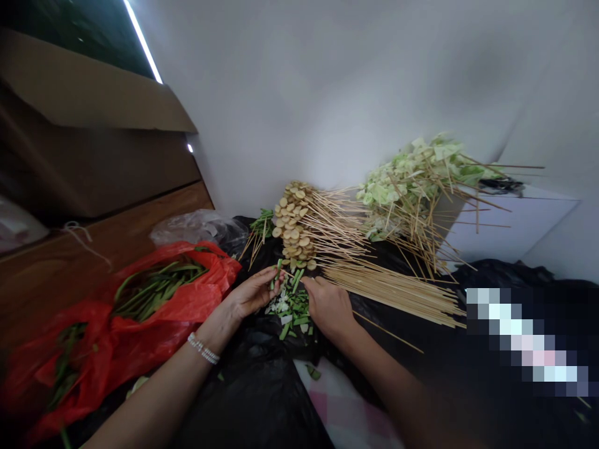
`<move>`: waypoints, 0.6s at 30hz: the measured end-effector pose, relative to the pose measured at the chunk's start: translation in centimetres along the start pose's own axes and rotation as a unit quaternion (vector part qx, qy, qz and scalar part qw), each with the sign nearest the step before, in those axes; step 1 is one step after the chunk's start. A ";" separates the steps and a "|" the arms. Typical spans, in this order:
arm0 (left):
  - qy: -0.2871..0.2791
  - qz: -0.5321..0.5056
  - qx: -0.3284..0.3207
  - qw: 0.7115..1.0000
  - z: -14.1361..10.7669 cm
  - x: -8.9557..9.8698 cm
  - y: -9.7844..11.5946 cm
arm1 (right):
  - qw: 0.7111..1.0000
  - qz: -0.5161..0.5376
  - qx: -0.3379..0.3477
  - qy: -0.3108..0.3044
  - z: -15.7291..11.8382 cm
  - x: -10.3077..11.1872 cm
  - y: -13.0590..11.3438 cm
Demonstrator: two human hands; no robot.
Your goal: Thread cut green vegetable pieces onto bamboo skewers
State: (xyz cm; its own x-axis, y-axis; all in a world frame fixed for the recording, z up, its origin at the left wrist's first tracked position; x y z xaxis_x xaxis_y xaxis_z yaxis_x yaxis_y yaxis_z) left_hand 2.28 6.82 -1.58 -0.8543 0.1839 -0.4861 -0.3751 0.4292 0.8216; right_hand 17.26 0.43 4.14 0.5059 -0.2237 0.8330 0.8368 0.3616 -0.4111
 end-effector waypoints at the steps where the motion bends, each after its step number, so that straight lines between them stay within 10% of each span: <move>1: 0.005 -0.005 0.001 1.000 0.0 0.1 0.0 | 1.000 0.000 -0.001 -0.002 0.0 0.0 0.0; 18: 0.062 0.012 0.006 0.998 -0.1 0.7 -0.2 | 0.998 -0.026 -0.024 -0.047 -0.2 -0.4 -0.3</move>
State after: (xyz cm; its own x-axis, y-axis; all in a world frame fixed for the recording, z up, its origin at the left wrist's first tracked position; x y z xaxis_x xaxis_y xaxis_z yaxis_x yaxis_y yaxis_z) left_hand 1.73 6.79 -2.01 -0.9014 0.0849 -0.4247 -0.3493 0.4371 0.8288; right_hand 16.80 0.20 3.82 0.4413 -0.1538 0.8841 0.8716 0.3075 -0.3816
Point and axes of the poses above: each hand's wrist, its own z-axis towards the middle knuckle, its own x-axis out of the back of the hand, y = z × x, the point moved 8 cm from there along z, towards the middle knuckle, and after that the axes turned 13 degrees about z, right-handed, at the moved point
